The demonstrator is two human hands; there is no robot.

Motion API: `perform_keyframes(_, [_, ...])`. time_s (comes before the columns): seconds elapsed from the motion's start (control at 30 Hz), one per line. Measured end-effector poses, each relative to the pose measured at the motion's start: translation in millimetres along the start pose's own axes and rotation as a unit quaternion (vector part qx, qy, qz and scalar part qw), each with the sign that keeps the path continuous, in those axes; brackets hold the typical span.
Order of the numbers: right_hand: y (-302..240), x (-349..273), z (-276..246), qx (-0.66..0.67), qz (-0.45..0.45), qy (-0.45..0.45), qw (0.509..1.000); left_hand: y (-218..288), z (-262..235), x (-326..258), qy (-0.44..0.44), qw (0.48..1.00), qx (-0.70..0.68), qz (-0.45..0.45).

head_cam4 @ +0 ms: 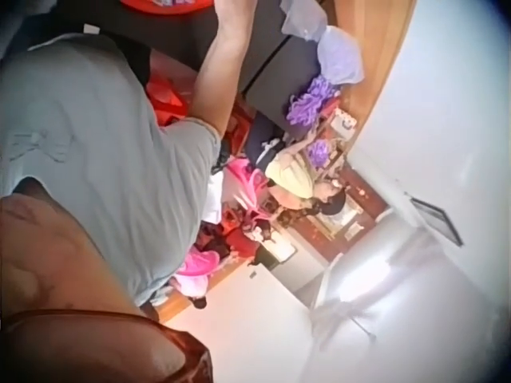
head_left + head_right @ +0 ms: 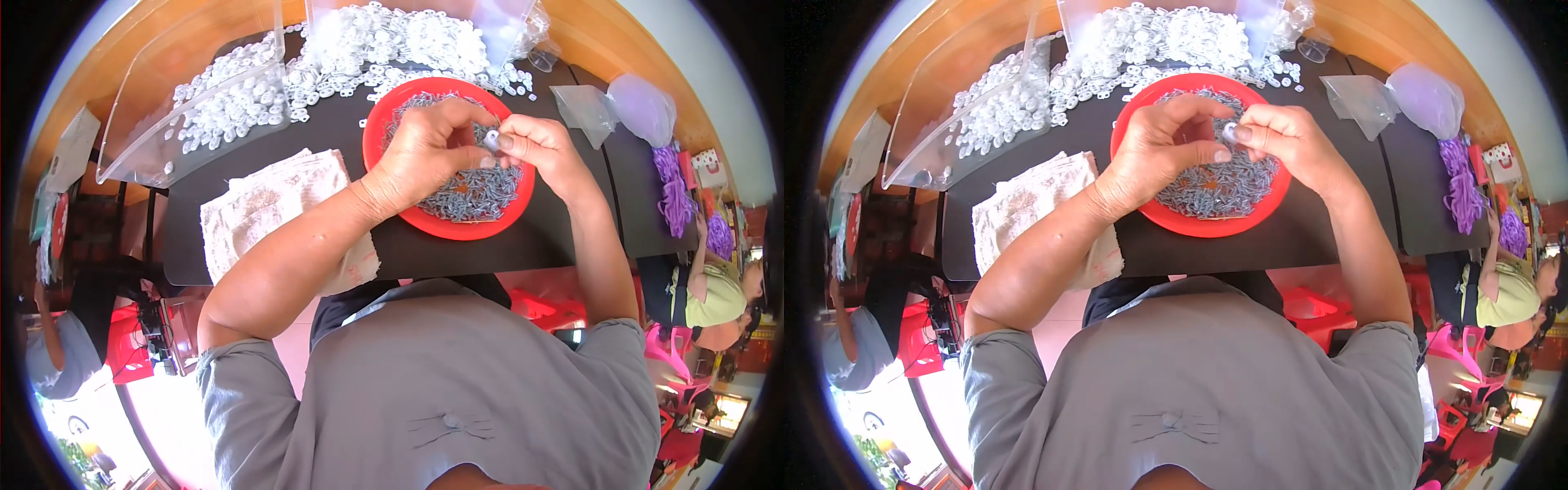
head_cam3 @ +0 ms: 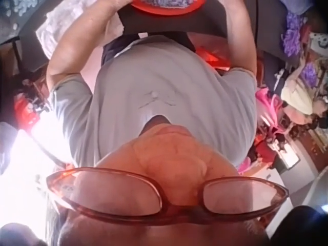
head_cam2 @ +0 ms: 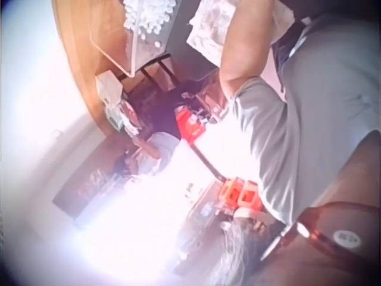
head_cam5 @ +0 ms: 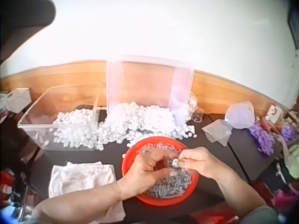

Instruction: Manually attaching small white plastic components to metal rings at a workbench.

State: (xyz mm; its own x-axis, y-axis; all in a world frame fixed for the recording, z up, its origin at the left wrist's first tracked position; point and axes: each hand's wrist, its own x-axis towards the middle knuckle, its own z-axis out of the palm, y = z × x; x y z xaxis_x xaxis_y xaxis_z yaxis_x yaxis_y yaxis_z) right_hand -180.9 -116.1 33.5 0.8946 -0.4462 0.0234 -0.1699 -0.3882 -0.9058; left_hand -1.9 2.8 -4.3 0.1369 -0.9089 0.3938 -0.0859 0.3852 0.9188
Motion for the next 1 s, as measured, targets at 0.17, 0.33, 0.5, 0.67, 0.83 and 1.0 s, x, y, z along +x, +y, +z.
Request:
perform_keyframes(0.17, [-4.1,-0.5,8.4,0.052,-0.004,-0.016,0.999,-4.1,-2.8,-1.3,-0.012,0.995,0.049,0.087])
perform_keyframes(0.33, [-4.8,-7.2,10.3,0.079,0.004,-0.009,0.997,4.6,-4.0,-2.9,-0.017,0.989,0.095,0.108])
perform_keyframes(0.5, [-1.9,-9.6,10.3,0.122,0.004,-0.017,0.992,7.6,0.1,-4.2,-0.018,0.987,0.092,0.132])
perform_keyframes(0.67, [-0.2,-10.3,11.6,0.158,0.016,-0.026,0.987,5.9,0.7,-5.4,-0.033,0.983,0.109,0.142])
perform_keyframes(0.83, [3.8,-12.1,15.3,0.182,0.025,-0.013,0.983,4.9,2.6,-6.8,-0.039,0.981,0.113,0.151])
perform_keyframes(1.0, [6.2,-13.7,19.1,0.198,0.017,0.000,0.980,2.4,2.5,-8.9,-0.049,0.984,0.106,0.136])
